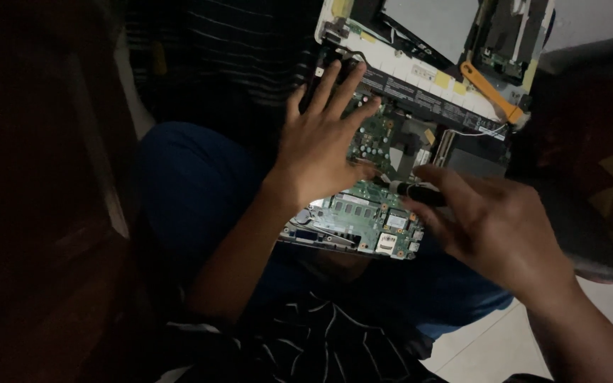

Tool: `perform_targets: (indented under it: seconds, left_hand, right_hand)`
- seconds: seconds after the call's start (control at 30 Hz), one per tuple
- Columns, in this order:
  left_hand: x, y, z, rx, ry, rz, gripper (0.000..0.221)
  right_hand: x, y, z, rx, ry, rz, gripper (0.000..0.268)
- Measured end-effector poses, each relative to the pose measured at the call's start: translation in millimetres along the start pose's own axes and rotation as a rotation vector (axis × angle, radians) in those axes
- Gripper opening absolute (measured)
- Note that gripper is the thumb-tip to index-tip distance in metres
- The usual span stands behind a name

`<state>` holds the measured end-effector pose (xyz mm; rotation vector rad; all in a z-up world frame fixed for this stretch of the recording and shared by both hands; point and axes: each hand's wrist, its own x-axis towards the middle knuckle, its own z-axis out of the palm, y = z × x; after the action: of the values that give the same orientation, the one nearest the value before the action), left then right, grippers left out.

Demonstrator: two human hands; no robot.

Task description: Disassembling a laptop by removing screws from the motherboard and lifting it out of the chassis.

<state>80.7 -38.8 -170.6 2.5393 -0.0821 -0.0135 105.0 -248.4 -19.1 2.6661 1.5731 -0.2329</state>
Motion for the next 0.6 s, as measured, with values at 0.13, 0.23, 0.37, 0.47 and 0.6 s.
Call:
perform_targets:
  seconds: [0.13, 0.23, 0.37, 0.47, 0.6]
  left_hand:
    - [-0.3, 0.9, -1.7, 0.000, -0.010, -0.001, 0.098]
    - [-0.9, 0.0, -3.7, 0.004, -0.005, 0.006, 0.097]
    - [0.0, 0.6, -5.2, 0.001, -0.019, 0.006, 0.095]
    - [-0.6, 1.1, -5.5, -0.003, -0.014, 0.003, 0.096]
    - [0.5, 2.8, -10.2, -0.025, -0.052, -0.016, 0.097]
  right_hand:
    - [-0.8, 0.5, -0.4, 0.198, -0.027, -0.038, 0.043]
    - [-2.5, -1.4, 2.2, 0.090, 0.011, -0.033, 0.041]
    - [-1.0, -3.9, -3.7, 0.129, 0.005, 0.021, 0.033]
    - [-7.0, -1.7, -0.2, 0.177, 0.004, 0.010, 0.037]
    - [-11.2, 1.1, 0.8, 0.215, -0.006, 0.024, 0.039]
